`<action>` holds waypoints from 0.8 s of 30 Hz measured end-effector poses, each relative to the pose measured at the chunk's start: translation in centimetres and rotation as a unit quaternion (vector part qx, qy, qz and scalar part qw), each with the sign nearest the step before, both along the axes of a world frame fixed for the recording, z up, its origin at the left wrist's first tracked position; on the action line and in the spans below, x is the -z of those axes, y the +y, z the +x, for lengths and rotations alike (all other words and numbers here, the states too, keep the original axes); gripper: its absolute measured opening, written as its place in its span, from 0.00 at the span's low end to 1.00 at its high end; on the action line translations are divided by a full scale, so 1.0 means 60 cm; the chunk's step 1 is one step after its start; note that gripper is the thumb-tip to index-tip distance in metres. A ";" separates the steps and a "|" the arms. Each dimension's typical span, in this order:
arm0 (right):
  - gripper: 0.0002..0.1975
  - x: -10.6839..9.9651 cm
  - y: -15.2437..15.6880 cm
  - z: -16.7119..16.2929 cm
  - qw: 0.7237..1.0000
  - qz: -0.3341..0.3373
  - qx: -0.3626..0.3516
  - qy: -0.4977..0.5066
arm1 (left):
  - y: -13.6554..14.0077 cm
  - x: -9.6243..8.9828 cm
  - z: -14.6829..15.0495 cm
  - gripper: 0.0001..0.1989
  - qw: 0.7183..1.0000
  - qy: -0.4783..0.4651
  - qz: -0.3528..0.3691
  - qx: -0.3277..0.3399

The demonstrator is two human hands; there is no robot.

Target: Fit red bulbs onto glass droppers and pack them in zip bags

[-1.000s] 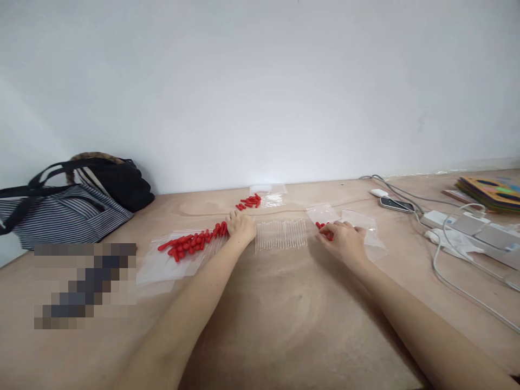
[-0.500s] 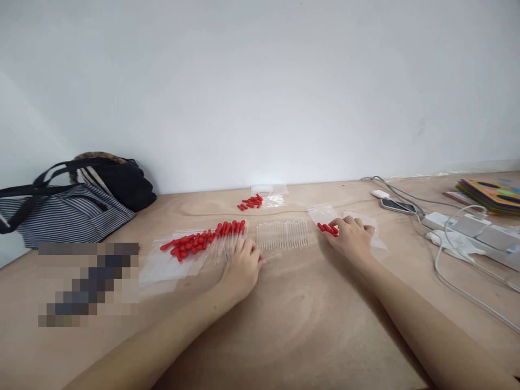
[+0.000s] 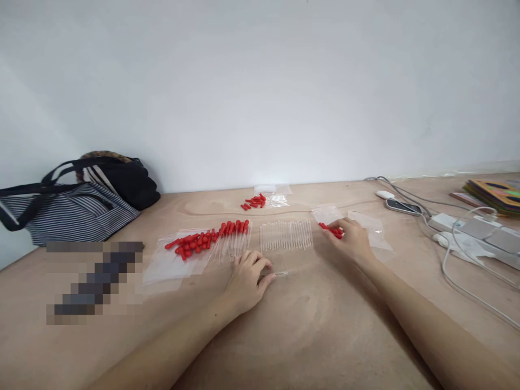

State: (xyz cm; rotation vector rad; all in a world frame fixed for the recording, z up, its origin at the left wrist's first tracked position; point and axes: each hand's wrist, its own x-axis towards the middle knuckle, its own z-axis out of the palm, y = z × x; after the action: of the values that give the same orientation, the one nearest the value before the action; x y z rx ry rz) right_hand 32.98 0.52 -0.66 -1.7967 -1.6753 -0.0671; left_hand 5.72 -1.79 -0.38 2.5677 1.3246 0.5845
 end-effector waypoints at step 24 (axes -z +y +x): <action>0.05 0.023 -0.049 -0.110 0.941 -0.054 -0.334 0.028 | -0.002 0.015 0.000 0.04 0.998 -0.053 0.036 -0.010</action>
State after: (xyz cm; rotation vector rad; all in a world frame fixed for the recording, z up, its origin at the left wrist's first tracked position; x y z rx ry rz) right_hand 26.36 -2.39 -2.06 -1.1977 -2.1864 0.3755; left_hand 5.74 -1.94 -1.30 2.5421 1.3198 0.7742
